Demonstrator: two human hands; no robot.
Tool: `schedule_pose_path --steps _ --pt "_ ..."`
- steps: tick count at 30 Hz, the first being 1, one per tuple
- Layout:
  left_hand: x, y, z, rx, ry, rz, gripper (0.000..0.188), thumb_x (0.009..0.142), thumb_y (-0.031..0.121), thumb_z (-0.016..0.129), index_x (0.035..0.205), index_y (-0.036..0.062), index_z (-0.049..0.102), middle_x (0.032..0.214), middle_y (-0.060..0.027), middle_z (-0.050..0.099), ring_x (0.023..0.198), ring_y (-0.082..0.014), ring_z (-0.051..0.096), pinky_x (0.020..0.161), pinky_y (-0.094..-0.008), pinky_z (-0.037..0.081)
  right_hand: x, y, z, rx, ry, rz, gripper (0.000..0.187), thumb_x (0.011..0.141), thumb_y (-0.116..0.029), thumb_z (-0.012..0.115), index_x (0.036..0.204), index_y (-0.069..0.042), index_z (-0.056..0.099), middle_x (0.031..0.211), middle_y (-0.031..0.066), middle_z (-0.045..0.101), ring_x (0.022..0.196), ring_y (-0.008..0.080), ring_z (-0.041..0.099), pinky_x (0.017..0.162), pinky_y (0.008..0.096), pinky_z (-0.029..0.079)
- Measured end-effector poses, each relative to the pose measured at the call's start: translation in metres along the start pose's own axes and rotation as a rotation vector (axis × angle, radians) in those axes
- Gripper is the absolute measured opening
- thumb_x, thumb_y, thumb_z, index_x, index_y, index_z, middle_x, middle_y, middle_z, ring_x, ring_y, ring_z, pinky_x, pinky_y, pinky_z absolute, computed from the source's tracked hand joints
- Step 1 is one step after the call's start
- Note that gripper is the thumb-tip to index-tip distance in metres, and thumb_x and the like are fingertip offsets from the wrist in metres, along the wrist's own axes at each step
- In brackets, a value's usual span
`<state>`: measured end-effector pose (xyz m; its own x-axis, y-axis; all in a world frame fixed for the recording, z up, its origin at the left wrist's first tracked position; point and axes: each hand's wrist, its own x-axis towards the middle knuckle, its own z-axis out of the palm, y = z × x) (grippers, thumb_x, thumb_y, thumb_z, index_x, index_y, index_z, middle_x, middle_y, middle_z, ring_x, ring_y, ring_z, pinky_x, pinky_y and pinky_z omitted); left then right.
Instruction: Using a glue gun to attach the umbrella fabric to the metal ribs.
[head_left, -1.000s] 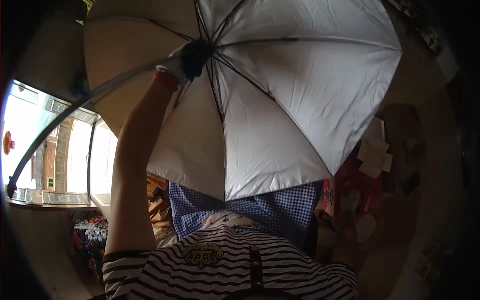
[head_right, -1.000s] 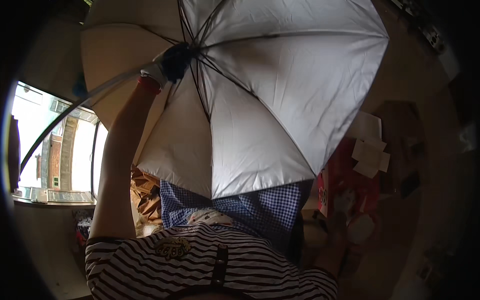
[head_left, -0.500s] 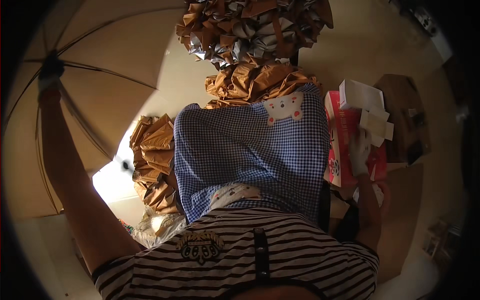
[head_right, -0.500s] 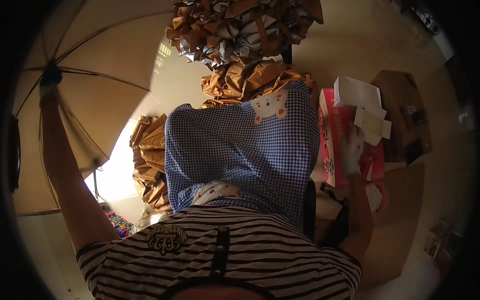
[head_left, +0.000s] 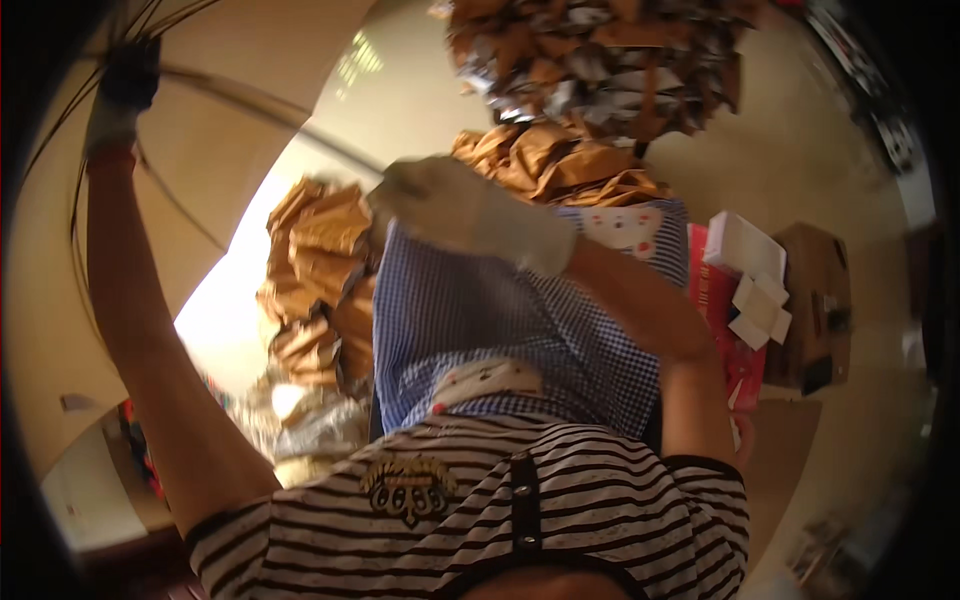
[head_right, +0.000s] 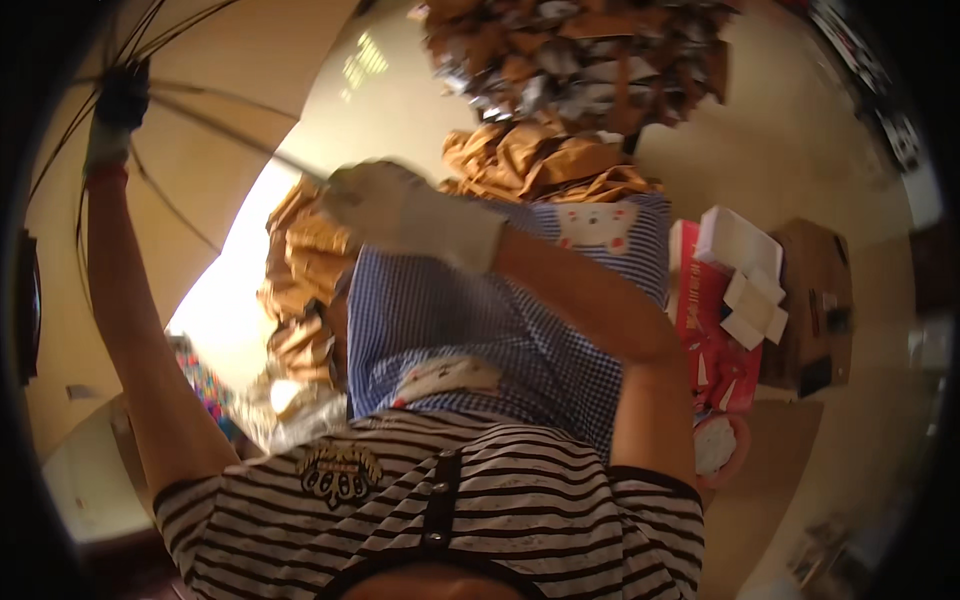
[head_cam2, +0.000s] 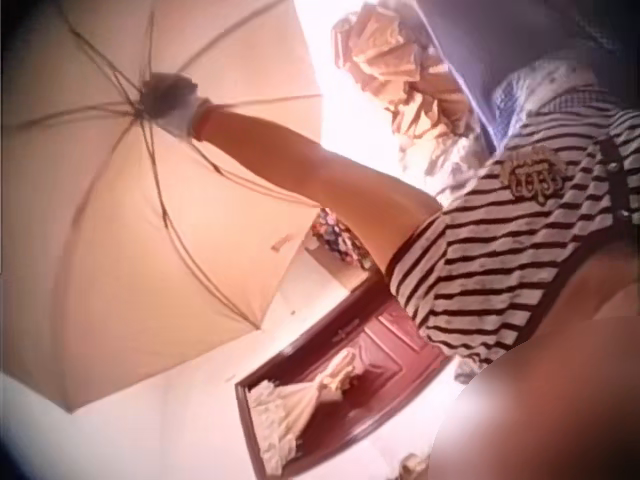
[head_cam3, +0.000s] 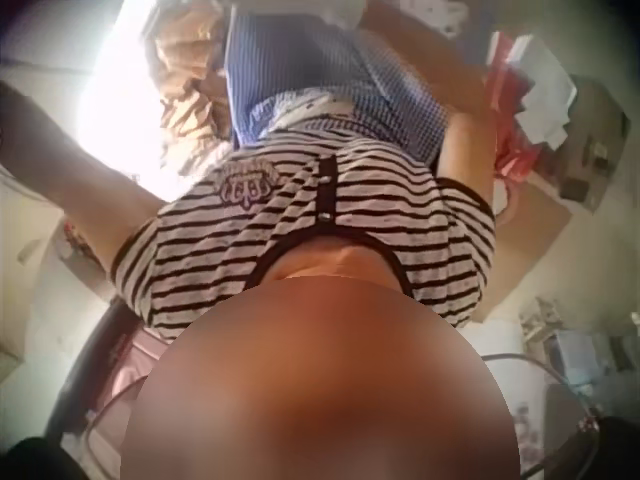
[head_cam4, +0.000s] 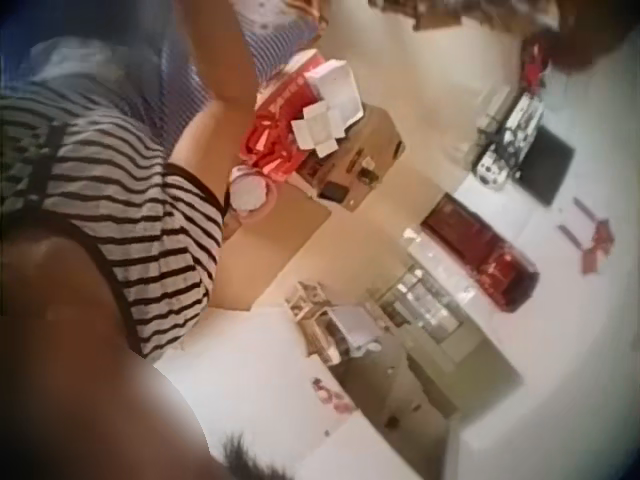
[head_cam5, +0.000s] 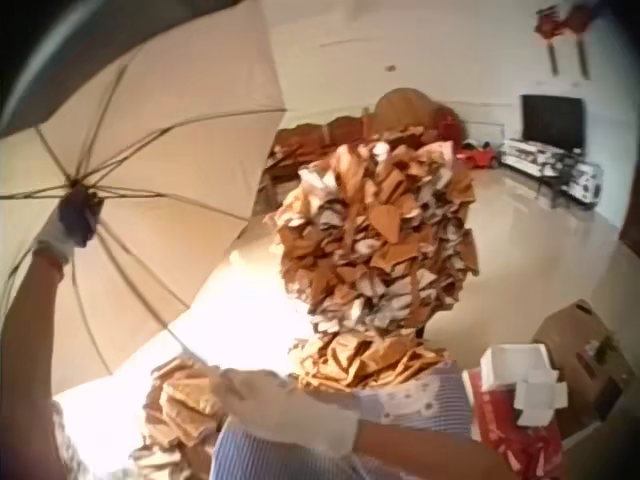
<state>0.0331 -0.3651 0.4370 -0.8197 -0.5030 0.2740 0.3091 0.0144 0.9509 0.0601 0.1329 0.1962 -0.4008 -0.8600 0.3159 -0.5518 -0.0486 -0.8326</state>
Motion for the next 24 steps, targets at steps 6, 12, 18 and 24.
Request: schedule_pose_path --steps 6,12,18,24 --pt "-0.049 -0.052 -0.002 0.991 0.098 0.334 0.022 0.087 0.008 0.057 0.07 0.0085 0.043 0.055 -0.0048 0.044 0.047 -0.0188 0.045 0.043 -0.0295 0.038 0.001 0.018 0.009 -0.35 -0.066 -0.229 0.018 0.095 -0.015 0.056 0.11 -0.007 0.06 0.078 0.0057 0.059 0.063 0.0129 0.058 0.053 0.0278 0.05" --pt "-0.057 -0.101 0.005 -0.611 0.241 0.125 0.024 0.09 0.006 0.051 0.068 0.0101 0.042 0.06 -0.0045 0.042 0.056 -0.0194 0.047 0.053 -0.0314 0.042 0.01 0.032 0.034 0.292 0.088 -0.155 0.029 0.097 -0.013 0.054 0.125 -0.008 0.056 0.072 0.0033 0.055 0.059 0.0092 0.055 0.052 0.0235 0.051" --pt "-0.174 -0.237 0.008 0.384 -0.078 0.246 0.013 0.092 0.002 0.051 0.104 0.003 0.054 0.096 -0.0074 0.058 0.084 -0.0184 0.059 0.076 -0.0299 0.05 0.034 0.045 0.073 0.268 0.125 0.14 0.026 0.099 -0.017 0.052 0.12 -0.004 0.061 0.062 0.0011 0.051 0.055 0.0057 0.052 0.051 0.0196 0.047" --pt "-0.282 -0.345 0.065 0.808 -0.267 0.272 0.025 0.093 0.005 0.054 0.117 0.0002 0.06 0.114 -0.0112 0.064 0.102 -0.0212 0.061 0.093 -0.0345 0.049 0.076 0.084 0.118 0.343 0.232 0.306 0.038 0.091 -0.03 0.059 0.086 0.006 0.067 0.074 0.0228 0.067 0.062 0.0295 0.068 0.06 0.0394 0.051"
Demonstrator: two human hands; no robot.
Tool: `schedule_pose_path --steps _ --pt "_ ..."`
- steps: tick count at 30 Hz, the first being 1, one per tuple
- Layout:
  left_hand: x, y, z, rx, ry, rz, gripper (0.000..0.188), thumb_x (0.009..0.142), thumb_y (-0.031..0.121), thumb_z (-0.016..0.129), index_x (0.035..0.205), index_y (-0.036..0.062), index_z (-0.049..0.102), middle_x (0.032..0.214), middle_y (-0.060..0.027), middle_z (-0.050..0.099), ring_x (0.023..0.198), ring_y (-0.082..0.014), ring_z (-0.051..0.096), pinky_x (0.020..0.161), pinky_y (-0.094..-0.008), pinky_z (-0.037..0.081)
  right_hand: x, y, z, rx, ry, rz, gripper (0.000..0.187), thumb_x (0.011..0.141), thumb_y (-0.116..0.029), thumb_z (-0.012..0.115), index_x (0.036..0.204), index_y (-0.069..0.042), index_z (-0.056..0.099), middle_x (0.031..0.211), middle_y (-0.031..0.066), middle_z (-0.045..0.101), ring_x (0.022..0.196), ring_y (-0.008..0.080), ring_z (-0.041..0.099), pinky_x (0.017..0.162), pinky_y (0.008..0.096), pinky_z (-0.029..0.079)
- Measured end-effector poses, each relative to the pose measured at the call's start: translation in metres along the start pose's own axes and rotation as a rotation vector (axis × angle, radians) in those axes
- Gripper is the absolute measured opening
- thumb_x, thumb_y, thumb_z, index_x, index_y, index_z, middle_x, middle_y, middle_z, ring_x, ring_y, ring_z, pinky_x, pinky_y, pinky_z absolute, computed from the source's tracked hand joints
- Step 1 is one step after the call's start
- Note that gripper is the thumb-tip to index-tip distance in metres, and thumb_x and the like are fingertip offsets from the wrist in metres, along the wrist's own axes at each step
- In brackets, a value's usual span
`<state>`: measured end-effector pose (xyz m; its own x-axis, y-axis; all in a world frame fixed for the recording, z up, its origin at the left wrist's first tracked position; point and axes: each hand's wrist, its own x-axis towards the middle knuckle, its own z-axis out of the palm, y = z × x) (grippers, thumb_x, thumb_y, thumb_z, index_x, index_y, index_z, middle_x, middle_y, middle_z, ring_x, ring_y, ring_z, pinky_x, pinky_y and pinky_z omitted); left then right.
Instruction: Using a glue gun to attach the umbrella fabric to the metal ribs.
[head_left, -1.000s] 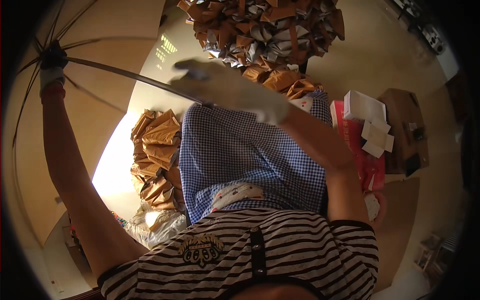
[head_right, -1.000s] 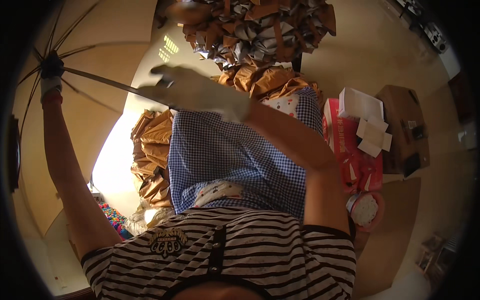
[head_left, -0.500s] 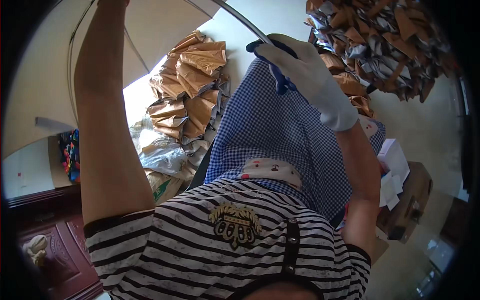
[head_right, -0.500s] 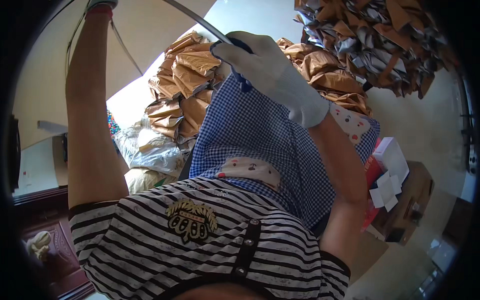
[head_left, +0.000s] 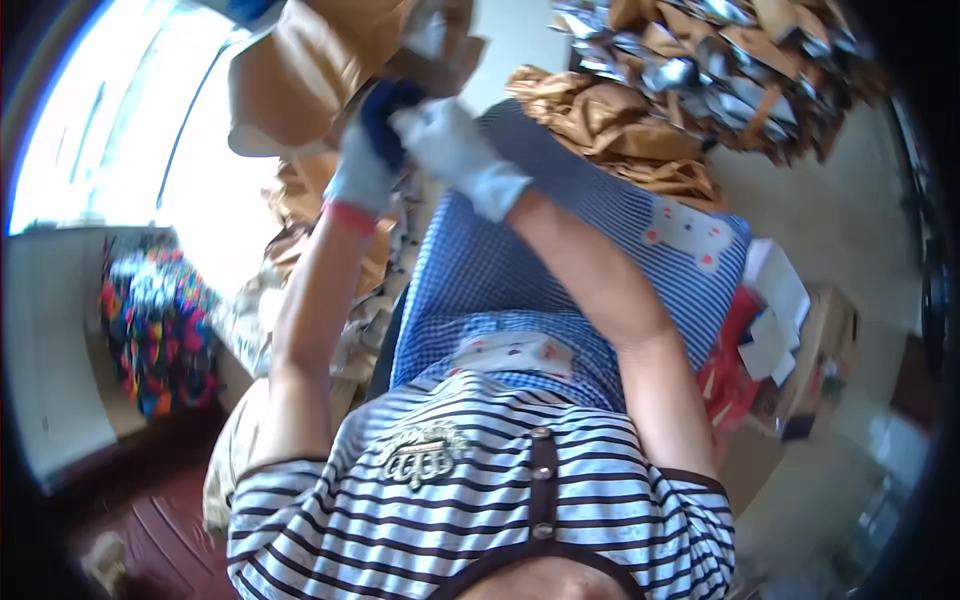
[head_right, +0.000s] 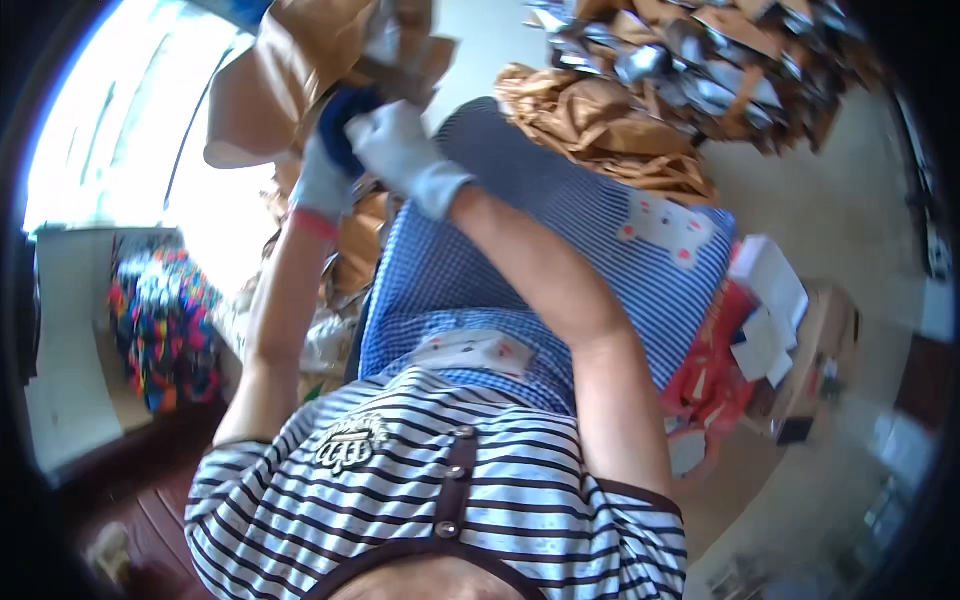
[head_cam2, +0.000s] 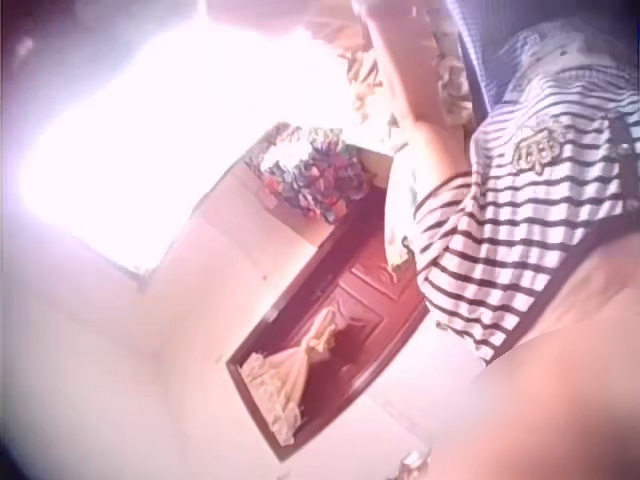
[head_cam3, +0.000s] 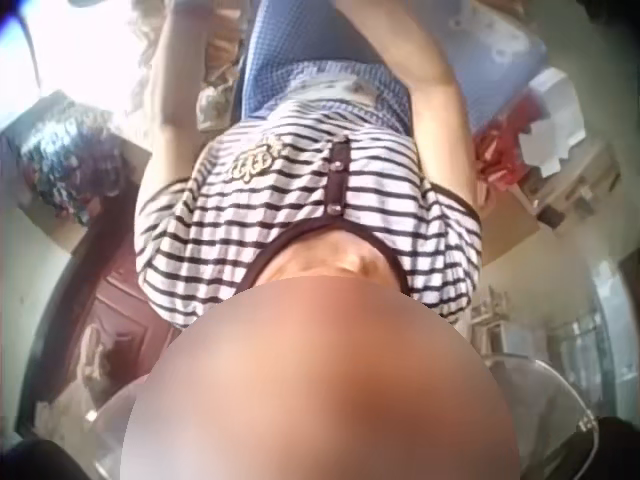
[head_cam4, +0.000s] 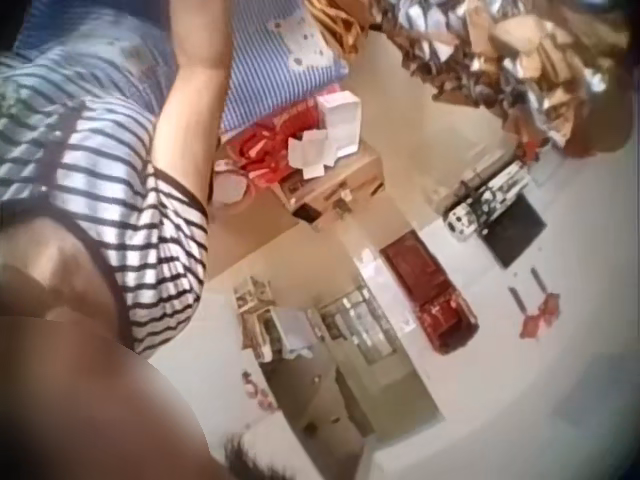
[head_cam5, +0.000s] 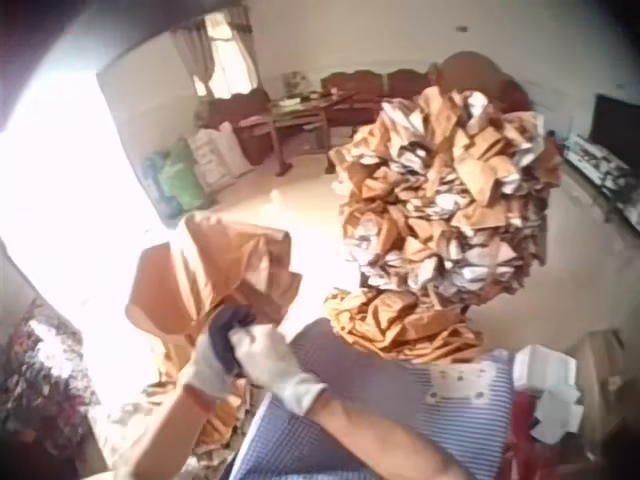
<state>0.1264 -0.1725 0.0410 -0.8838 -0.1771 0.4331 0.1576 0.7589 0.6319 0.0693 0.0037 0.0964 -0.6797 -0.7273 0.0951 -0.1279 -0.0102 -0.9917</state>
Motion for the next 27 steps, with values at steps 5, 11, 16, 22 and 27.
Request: schedule_pose_path --steps 5,11,16,22,27 --pt "-0.082 0.035 0.02 -1.3 0.01 -0.685 0.033 0.093 0.008 0.055 0.126 0.0019 0.054 0.121 -0.0122 0.061 0.113 -0.0246 0.058 0.1 -0.0359 0.044 -0.017 0.044 -0.002 0.059 -0.055 -0.025 0.034 0.089 -0.029 0.059 0.085 0.003 0.068 0.075 0.022 0.067 0.068 0.0329 0.068 0.065 0.0407 0.052" --pt "-0.204 0.018 -0.079 0.43 -0.669 -0.347 0.028 0.082 0.008 0.061 0.11 0.005 0.065 0.113 -0.0109 0.066 0.099 -0.0255 0.064 0.079 -0.0367 0.051 -0.019 0.062 -0.026 -0.199 -0.035 -0.157 0.024 0.09 -0.023 0.058 0.086 -0.002 0.068 0.069 0.0119 0.067 0.065 0.0279 0.066 0.064 0.036 0.052" --pt "-0.165 -0.063 -0.109 -0.062 0.079 -0.887 0.032 0.084 0.013 0.06 0.115 0.005 0.06 0.117 -0.0101 0.062 0.103 -0.0246 0.061 0.084 -0.0362 0.048 -0.014 0.05 0.005 -0.646 -0.375 -0.479 0.023 0.089 -0.032 0.058 0.092 -0.011 0.067 0.085 0.0064 0.065 0.082 0.025 0.066 0.065 0.0422 0.052" --pt "-0.102 -0.088 -0.065 -0.352 0.161 -0.945 0.038 0.087 0.019 0.059 0.122 0.0051 0.055 0.122 -0.0092 0.059 0.107 -0.0234 0.058 0.089 -0.0355 0.045 -0.023 0.048 0.018 -0.788 -0.484 -0.27 0.039 0.09 -0.043 0.054 0.102 -0.008 0.064 0.112 0.0118 0.062 0.102 0.0264 0.062 0.088 0.0486 0.046" --pt "-0.09 -0.093 -0.011 -0.42 -0.01 -0.98 0.044 0.089 0.025 0.058 0.127 0.0051 0.05 0.126 -0.0085 0.056 0.111 -0.0224 0.056 0.094 -0.035 0.042 0.012 0.062 0.021 -1.235 0.343 -0.604 0.048 0.09 -0.05 0.054 0.11 -0.007 0.061 0.129 0.0189 0.047 0.129 0.0314 0.039 0.106 0.0497 0.03"
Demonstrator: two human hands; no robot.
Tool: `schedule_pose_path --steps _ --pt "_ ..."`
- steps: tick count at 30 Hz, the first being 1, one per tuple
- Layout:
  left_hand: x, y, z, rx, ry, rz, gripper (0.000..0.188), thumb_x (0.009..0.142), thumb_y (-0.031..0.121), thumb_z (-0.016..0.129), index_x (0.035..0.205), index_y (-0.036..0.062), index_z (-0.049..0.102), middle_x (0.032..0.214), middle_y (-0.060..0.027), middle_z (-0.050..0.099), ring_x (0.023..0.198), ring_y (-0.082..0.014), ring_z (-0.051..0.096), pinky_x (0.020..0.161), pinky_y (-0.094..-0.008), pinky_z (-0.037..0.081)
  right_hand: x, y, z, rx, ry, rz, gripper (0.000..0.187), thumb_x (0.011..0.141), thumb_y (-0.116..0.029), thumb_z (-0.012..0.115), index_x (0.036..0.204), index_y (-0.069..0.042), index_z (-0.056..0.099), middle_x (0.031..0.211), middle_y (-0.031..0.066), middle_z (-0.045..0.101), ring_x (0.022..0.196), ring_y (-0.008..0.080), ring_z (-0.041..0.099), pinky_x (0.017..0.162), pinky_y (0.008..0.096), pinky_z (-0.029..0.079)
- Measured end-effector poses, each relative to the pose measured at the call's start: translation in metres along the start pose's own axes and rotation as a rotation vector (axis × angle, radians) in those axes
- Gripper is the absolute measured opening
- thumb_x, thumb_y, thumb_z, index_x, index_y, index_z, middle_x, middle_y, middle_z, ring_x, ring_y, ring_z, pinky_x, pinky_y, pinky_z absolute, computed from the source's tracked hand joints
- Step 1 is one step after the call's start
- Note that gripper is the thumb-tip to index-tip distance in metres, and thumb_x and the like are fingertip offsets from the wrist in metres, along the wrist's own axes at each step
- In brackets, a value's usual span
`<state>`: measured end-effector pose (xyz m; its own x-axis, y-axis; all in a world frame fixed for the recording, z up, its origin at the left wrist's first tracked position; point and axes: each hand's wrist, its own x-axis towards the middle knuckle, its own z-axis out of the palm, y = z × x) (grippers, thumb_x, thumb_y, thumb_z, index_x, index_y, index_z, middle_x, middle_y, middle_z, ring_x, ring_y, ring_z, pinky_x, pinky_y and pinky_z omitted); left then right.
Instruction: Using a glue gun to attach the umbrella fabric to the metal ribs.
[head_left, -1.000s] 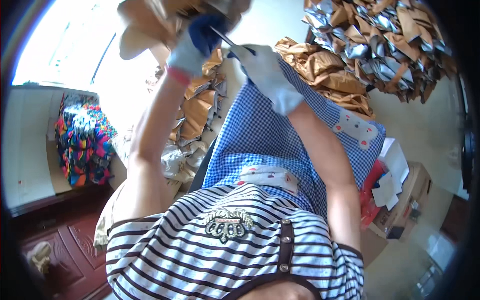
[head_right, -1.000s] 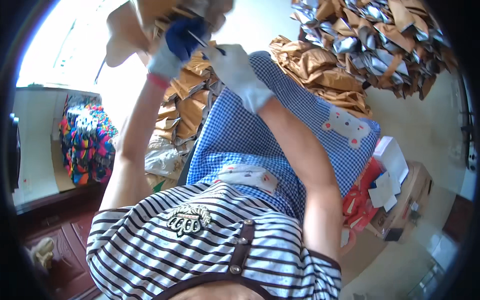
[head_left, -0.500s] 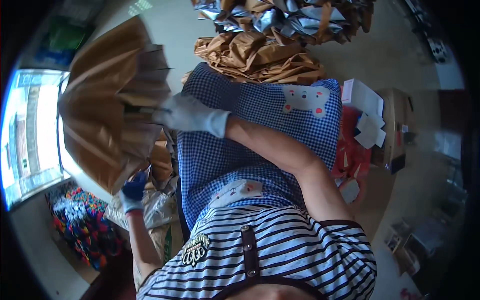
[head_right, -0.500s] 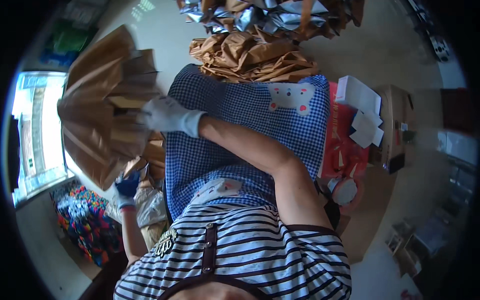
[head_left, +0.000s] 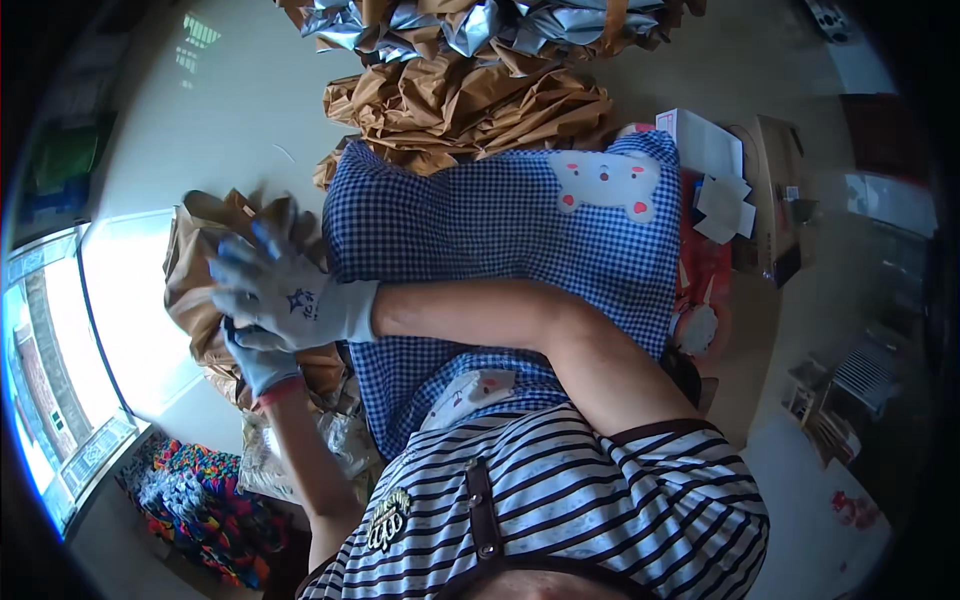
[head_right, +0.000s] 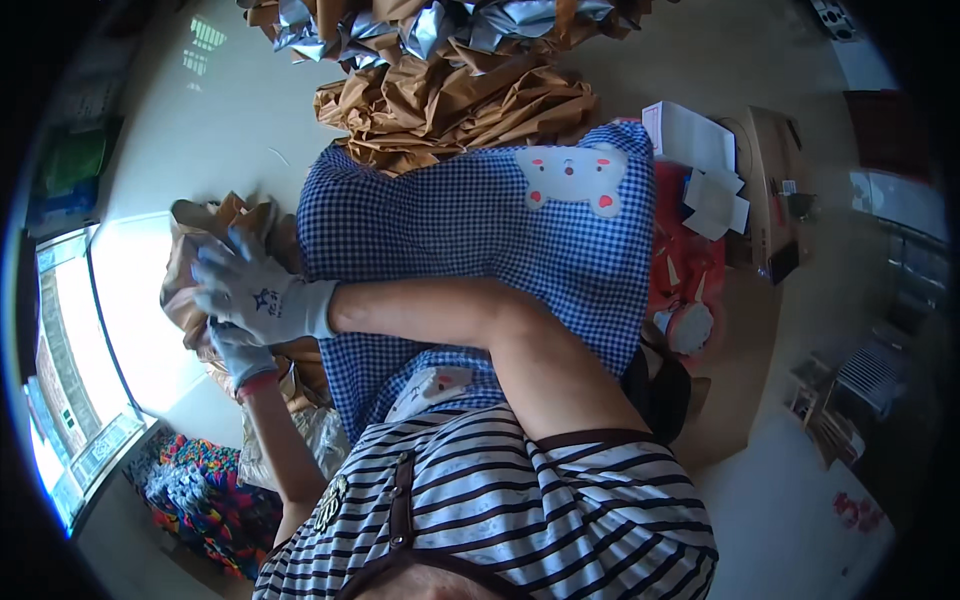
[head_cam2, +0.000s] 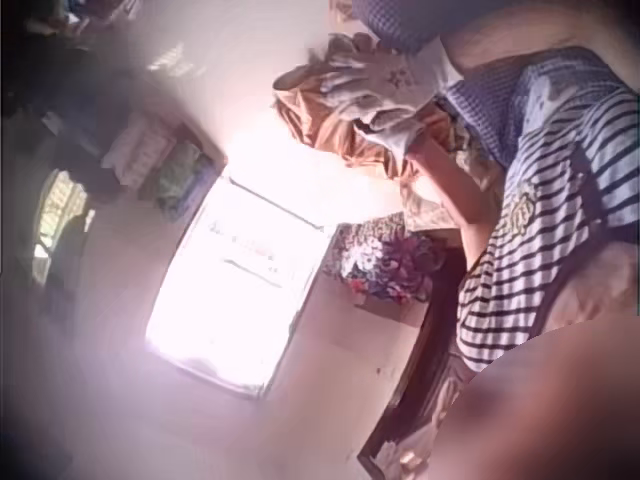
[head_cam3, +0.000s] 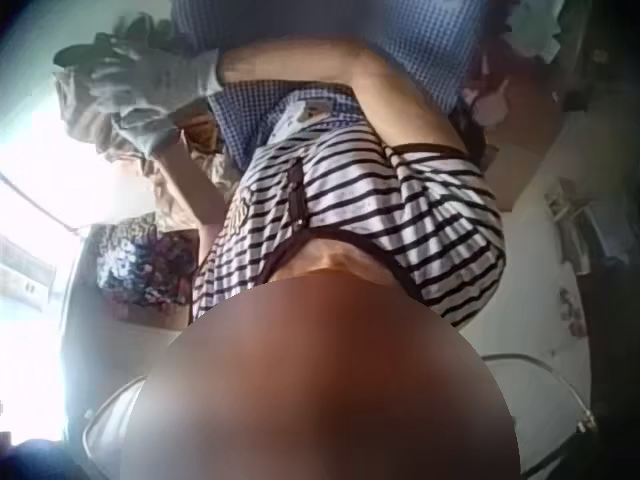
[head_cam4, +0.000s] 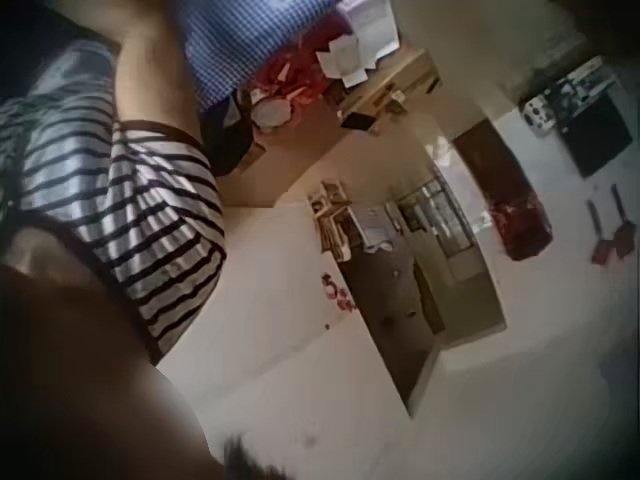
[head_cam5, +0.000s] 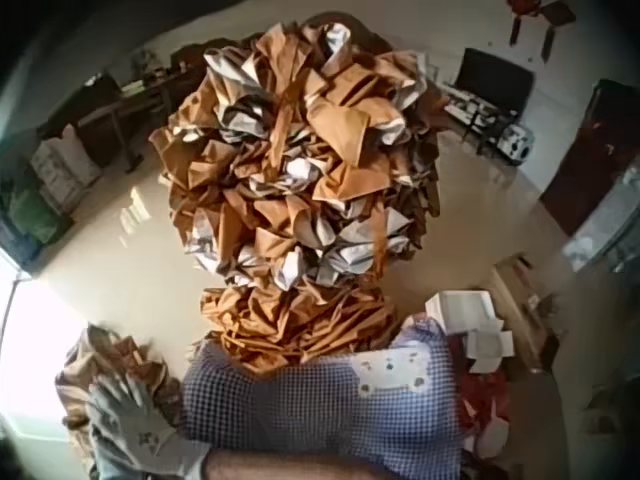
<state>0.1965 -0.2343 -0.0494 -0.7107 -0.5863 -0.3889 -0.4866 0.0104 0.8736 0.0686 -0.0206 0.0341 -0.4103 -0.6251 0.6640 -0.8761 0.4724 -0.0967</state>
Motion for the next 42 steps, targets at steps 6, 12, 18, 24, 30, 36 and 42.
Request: schedule_pose_path --steps 6,12,18,24,30,36,42 --pt "0.043 0.013 -0.05 0.091 0.155 0.049 0.051 0.091 0.031 0.057 0.134 0.0052 0.045 0.132 -0.0075 0.052 0.115 -0.0213 0.053 0.099 -0.0343 0.039 -0.005 0.034 0.004 0.751 0.044 0.131 0.044 0.091 -0.04 0.059 0.119 -0.007 0.058 0.12 0.0169 0.051 0.119 0.0295 0.048 0.102 0.0437 0.039" --pt "0.086 0.032 -0.124 -0.146 0.502 -0.07 0.059 0.093 0.037 0.057 0.14 0.0052 0.039 0.137 -0.0066 0.048 0.12 -0.0201 0.05 0.105 -0.0337 0.036 -0.043 0.184 0.059 0.805 -0.299 0.821 0.029 0.091 -0.027 0.06 0.1 0.0 0.067 0.093 0.0138 0.07 0.085 0.0249 0.067 0.076 0.0347 0.053" --pt "0.012 0.059 0.082 -0.262 0.382 0.082 0.061 0.096 0.028 0.057 0.146 0.0036 0.032 0.141 -0.0076 0.045 0.122 -0.0202 0.05 0.107 -0.0332 0.036 -0.11 0.232 0.203 0.761 -0.773 0.919 0.04 0.085 -0.021 0.063 0.121 -0.004 0.061 0.116 0.0208 0.064 0.108 0.0316 0.062 0.094 0.0362 0.048" --pt "-0.019 0.096 0.165 -0.329 0.223 0.073 0.051 0.099 0.018 0.051 0.145 0.0005 0.035 0.14 -0.0142 0.047 0.123 -0.0244 0.051 0.106 -0.0388 0.039 -0.136 0.172 0.36 0.675 -0.658 0.5 0.07 0.085 -0.032 0.058 0.145 -0.005 0.034 0.142 0.0248 0.043 0.129 0.0408 0.046 0.109 0.0402 0.035" --pt "-0.003 0.07 0.15 -0.425 0.342 -0.352 0.039 0.098 0.013 0.052 0.134 -0.0026 0.05 0.128 -0.0148 0.058 0.112 -0.0255 0.06 0.099 -0.0386 0.047 -0.144 0.175 0.373 0.422 -1.175 0.823 0.038 0.084 -0.025 0.063 0.115 -0.005 0.062 0.112 0.0243 0.063 0.109 0.0387 0.061 0.1 0.0442 0.044" --pt "-0.017 0.061 0.14 -0.45 0.191 -0.138 0.038 0.101 0.018 0.049 0.132 -0.003 0.051 0.126 -0.0145 0.06 0.111 -0.0262 0.062 0.095 -0.0375 0.05 -0.02 0.242 0.252 0.633 -0.847 0.764 0.03 0.085 -0.031 0.062 0.085 -0.001 0.067 0.081 0.0238 0.066 0.075 0.0333 0.068 0.069 0.0432 0.053" --pt "-0.038 0.081 0.144 -0.525 0.017 0.052 0.035 0.099 0.013 0.05 0.13 -0.0034 0.053 0.125 -0.0154 0.06 0.109 -0.0251 0.063 0.094 -0.0365 0.05 0.092 0.228 0.066 0.709 -0.647 0.705 0.028 0.085 -0.032 0.067 0.086 -0.004 0.069 0.067 0.0108 0.064 0.058 0.0213 0.063 0.057 0.0338 0.049"
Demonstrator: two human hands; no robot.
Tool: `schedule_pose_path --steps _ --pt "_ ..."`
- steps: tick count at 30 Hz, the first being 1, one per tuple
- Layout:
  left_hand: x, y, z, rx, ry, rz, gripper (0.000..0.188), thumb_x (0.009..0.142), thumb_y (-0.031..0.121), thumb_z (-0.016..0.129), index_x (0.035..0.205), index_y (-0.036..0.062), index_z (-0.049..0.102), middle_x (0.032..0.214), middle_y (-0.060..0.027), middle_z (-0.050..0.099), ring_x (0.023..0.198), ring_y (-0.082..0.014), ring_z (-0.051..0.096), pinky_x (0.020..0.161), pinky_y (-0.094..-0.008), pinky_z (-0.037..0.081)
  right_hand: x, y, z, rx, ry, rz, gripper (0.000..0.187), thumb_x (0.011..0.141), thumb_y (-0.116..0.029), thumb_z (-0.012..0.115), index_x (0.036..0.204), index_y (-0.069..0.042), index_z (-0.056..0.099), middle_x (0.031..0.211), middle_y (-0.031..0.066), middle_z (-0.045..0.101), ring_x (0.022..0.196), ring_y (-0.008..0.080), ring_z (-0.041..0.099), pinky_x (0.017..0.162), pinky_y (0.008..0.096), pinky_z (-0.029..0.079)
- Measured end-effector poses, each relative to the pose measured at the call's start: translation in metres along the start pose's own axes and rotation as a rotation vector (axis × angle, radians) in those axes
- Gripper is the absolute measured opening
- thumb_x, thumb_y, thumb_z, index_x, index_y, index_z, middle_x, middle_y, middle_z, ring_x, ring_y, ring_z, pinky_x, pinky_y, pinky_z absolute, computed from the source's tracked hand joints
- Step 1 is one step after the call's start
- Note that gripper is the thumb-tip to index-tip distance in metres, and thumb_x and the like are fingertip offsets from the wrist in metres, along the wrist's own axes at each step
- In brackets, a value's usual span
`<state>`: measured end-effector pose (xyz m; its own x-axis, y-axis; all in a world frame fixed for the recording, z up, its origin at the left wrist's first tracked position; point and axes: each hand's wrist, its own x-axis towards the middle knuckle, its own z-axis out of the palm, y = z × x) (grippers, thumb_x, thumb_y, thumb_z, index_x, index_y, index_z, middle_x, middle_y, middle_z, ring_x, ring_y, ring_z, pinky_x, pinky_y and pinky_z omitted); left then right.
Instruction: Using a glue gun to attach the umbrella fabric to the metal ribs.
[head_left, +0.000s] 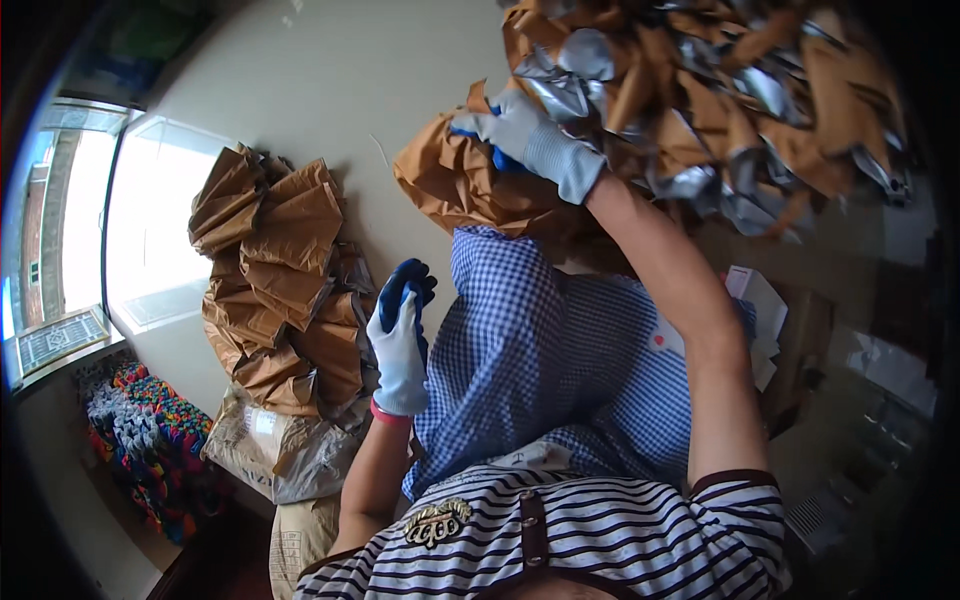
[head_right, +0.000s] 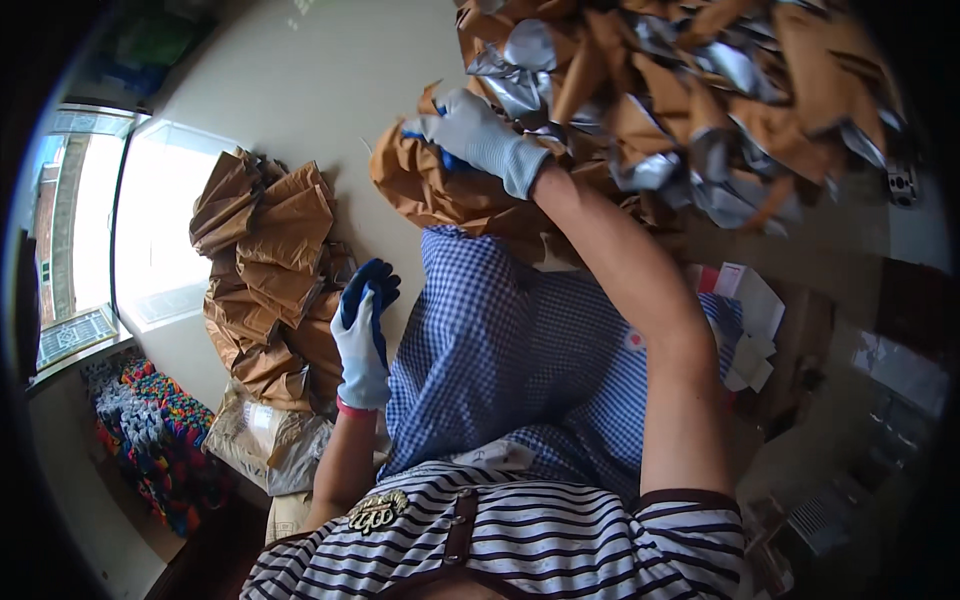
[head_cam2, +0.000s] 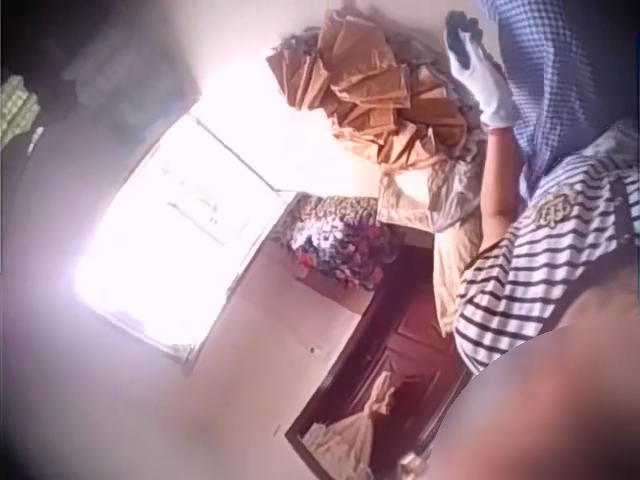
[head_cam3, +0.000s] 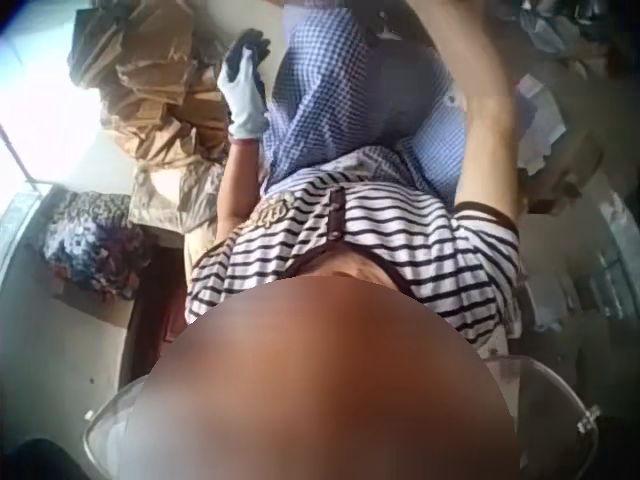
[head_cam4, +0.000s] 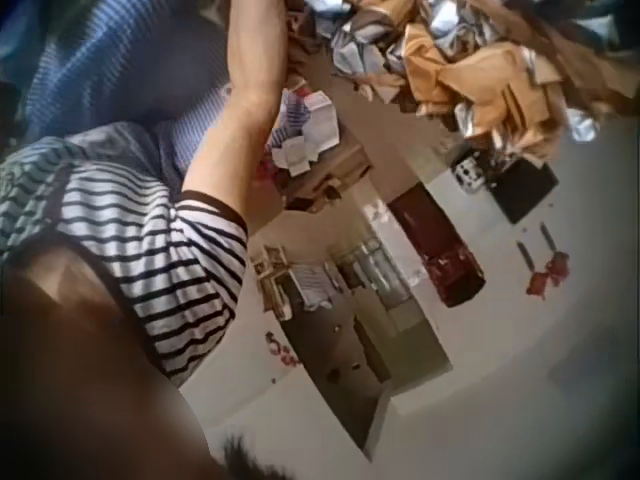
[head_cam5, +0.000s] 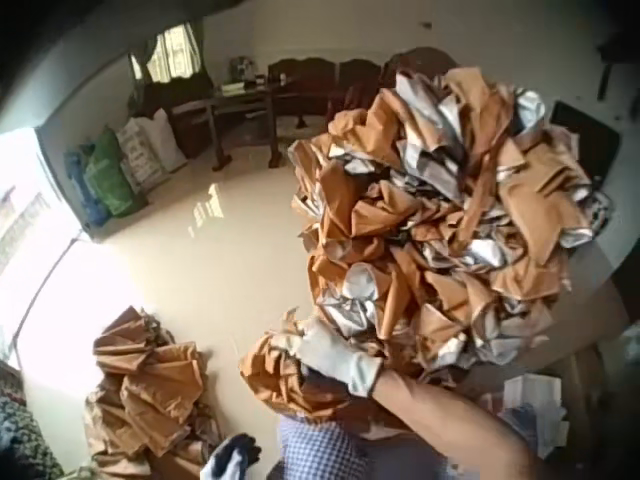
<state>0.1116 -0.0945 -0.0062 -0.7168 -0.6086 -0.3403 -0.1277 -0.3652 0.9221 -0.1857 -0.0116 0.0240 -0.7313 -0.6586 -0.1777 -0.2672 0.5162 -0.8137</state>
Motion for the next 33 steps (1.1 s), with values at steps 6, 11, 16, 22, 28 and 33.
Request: schedule_pose_path --steps 6,11,16,22,28,33 --pt "-0.046 0.052 0.025 0.237 -0.318 0.262 0.033 0.097 0.008 0.054 0.126 -0.0053 0.055 0.117 -0.0149 0.064 0.102 -0.0203 0.064 0.092 -0.033 0.05 -0.076 -0.112 -0.084 0.565 0.12 -0.376 0.032 0.092 -0.036 0.061 0.1 -0.005 0.064 0.072 0.0084 0.065 0.062 0.0174 0.064 0.052 0.028 0.051" --pt "-0.088 0.085 0.053 0.6 -0.642 0.527 0.031 0.093 0.006 0.059 0.121 -0.0064 0.059 0.107 -0.0133 0.068 0.096 -0.0166 0.065 0.087 -0.0295 0.051 -0.128 -0.208 -0.157 1.175 -0.089 -0.106 0.023 0.095 -0.029 0.057 0.083 -0.011 0.063 0.058 0.0053 0.061 0.048 0.0183 0.059 0.043 0.0295 0.048" --pt "-0.107 0.1 0.074 0.489 -0.29 0.519 0.025 0.088 0.007 0.064 0.112 -0.0024 0.064 0.1 -0.0135 0.07 0.088 -0.0202 0.067 0.079 -0.0303 0.053 -0.171 -0.259 -0.189 1.18 -0.21 -0.372 0.021 0.097 -0.028 0.054 0.084 -0.013 0.063 0.055 0.0018 0.055 0.045 0.015 0.052 0.044 0.0287 0.046" --pt "-0.125 0.114 0.042 0.444 -0.079 0.504 0.026 0.089 0.014 0.065 0.109 -0.0034 0.064 0.097 -0.0139 0.07 0.085 -0.0241 0.068 0.075 -0.0342 0.054 -0.195 -0.248 -0.201 1.247 -0.322 -0.64 0.022 0.1 -0.027 0.048 0.087 -0.014 0.061 0.058 -0.0002 0.051 0.049 0.0123 0.049 0.048 0.0258 0.045" --pt "-0.12 0.079 0.062 0.863 -0.313 0.51 0.032 0.095 0.02 0.057 0.116 -0.0039 0.062 0.103 -0.0139 0.069 0.091 -0.0242 0.067 0.077 -0.0357 0.054 -0.204 -0.249 -0.158 1.044 -0.326 -0.872 0.02 0.1 -0.027 0.045 0.1 -0.012 0.06 0.07 0.0015 0.054 0.058 0.0129 0.052 0.057 0.0253 0.046" --pt "-0.109 0.038 0.099 0.798 -0.367 0.814 0.031 0.095 0.017 0.056 0.118 -0.0023 0.06 0.106 -0.0135 0.067 0.095 -0.0232 0.065 0.081 -0.0348 0.052 -0.28 -0.275 -0.092 0.203 -0.217 -0.814 0.028 0.098 -0.032 0.05 0.111 -0.009 0.058 0.089 0.0063 0.058 0.073 0.017 0.058 0.067 0.0306 0.051"
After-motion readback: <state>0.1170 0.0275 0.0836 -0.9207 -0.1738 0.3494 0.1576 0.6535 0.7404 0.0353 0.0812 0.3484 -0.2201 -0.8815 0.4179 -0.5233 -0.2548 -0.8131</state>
